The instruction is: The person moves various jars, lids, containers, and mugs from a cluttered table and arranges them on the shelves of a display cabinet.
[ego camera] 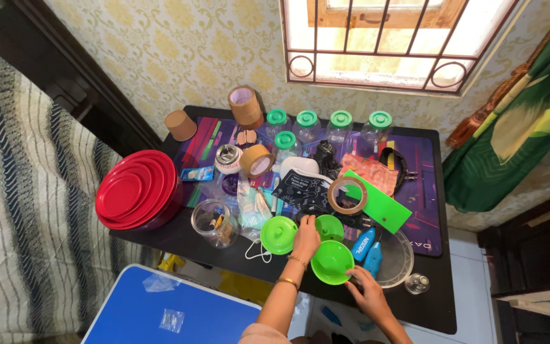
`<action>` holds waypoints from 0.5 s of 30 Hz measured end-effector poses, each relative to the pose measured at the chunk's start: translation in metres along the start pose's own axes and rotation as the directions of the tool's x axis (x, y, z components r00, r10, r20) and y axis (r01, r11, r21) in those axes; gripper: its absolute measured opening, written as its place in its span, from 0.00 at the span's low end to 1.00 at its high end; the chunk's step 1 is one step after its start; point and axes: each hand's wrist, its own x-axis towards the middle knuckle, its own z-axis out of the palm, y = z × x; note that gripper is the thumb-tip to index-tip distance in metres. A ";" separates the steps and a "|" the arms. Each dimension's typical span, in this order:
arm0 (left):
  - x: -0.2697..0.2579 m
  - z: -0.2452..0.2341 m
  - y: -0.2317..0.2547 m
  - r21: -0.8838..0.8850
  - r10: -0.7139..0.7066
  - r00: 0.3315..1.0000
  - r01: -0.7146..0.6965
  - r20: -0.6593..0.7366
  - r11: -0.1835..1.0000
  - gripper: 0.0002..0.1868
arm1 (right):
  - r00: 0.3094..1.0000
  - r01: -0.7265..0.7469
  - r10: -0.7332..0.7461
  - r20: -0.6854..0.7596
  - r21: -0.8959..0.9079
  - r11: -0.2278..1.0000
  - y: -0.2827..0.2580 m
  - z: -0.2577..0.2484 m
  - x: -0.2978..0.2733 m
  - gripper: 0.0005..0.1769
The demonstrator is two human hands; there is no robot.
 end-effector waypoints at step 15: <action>-0.005 -0.026 0.018 -0.115 -0.082 0.987 0.066 -0.136 0.991 0.07 | 0.994 -0.103 0.104 -0.041 0.010 0.995 0.020 0.013 0.001 0.15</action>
